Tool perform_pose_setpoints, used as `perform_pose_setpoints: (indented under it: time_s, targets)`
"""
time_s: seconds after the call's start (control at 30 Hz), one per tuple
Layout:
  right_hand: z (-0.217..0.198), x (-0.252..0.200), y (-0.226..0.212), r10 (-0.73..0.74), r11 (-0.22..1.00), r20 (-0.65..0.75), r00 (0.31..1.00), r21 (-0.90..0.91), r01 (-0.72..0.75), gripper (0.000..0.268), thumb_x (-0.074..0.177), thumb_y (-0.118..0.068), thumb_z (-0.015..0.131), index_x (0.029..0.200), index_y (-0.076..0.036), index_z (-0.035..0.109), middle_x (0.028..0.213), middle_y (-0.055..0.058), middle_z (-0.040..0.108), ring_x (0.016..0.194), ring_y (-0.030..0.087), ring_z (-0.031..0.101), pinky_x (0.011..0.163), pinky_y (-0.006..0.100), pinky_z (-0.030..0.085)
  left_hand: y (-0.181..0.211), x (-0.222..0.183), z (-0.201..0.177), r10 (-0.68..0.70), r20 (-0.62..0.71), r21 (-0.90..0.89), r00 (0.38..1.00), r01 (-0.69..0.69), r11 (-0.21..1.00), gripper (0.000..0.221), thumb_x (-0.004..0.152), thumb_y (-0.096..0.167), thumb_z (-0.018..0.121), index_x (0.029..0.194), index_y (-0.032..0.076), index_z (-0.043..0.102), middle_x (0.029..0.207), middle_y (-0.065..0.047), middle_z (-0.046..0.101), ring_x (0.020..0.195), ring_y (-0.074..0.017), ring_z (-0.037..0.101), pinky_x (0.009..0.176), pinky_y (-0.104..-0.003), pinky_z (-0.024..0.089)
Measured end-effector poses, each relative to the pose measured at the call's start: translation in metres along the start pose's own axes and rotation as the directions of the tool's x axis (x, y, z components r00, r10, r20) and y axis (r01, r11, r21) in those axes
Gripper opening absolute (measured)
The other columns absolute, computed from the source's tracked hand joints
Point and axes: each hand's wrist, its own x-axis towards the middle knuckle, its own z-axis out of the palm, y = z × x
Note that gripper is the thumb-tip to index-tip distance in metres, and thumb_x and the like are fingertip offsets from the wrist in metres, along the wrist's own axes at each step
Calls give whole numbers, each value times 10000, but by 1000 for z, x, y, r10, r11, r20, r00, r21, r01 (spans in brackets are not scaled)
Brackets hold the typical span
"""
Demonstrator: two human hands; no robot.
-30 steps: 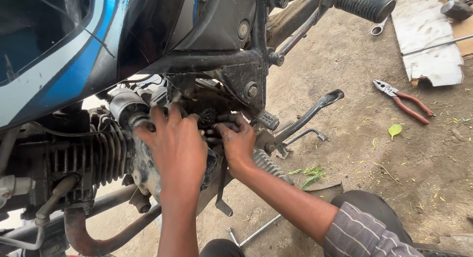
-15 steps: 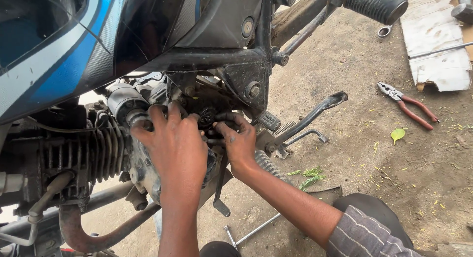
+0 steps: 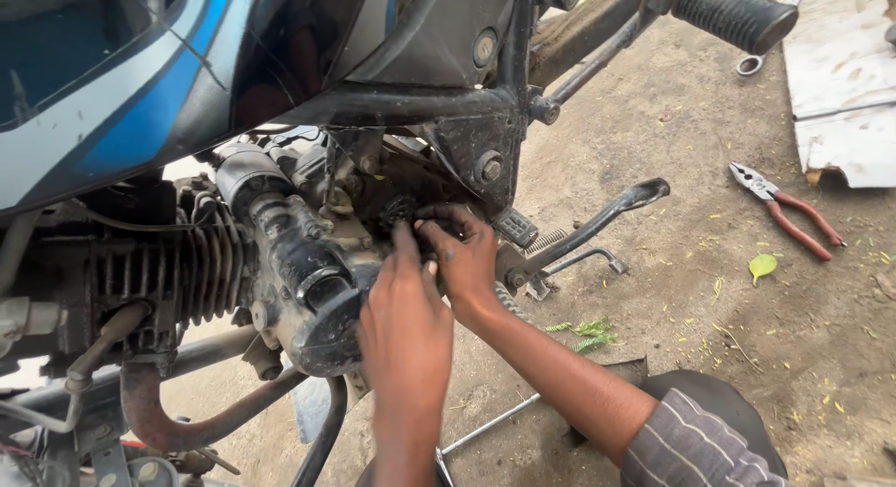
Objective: The person sits on the ground beside a motorcycle and uses wrenches to loosen and remove fasteners from the rear wheel and sprocket assembly, detaches the sprocket carrier from the wheel, then moves to the engine side and uses a T-handle wrench to work on bolts near the engine before fitting a component by hand.
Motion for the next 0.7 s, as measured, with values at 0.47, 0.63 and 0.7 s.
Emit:
perform_pose_setpoints:
  time_s: [0.47,0.63,0.7]
  targets:
    - [-10,13,-19,-48,974,92,995,-219,67,161,892,-75,689,961,22,797,822,67,769,710,91,662,642,244,539,28,4,35,-506,140,-732,851,433,526,586,1024,179,507,1532,143,216,1152,-205,733,1104,-365,709,895,-486,506]
    - [-9,17,-14,-22,990,77,997,-138,32,152,895,-65,699,958,41,788,809,77,754,690,95,659,615,256,536,31,9,37,-528,162,-736,834,459,498,551,1028,184,495,1514,165,236,1134,-220,750,1101,-380,731,915,-492,522]
    - [-7,16,-14,2,994,80,997,-106,7,151,888,-59,695,957,44,781,808,78,754,687,100,675,612,258,543,29,8,41,-523,114,-758,845,414,504,541,1030,174,503,1509,163,253,1155,-231,746,1134,-389,714,924,-489,525]
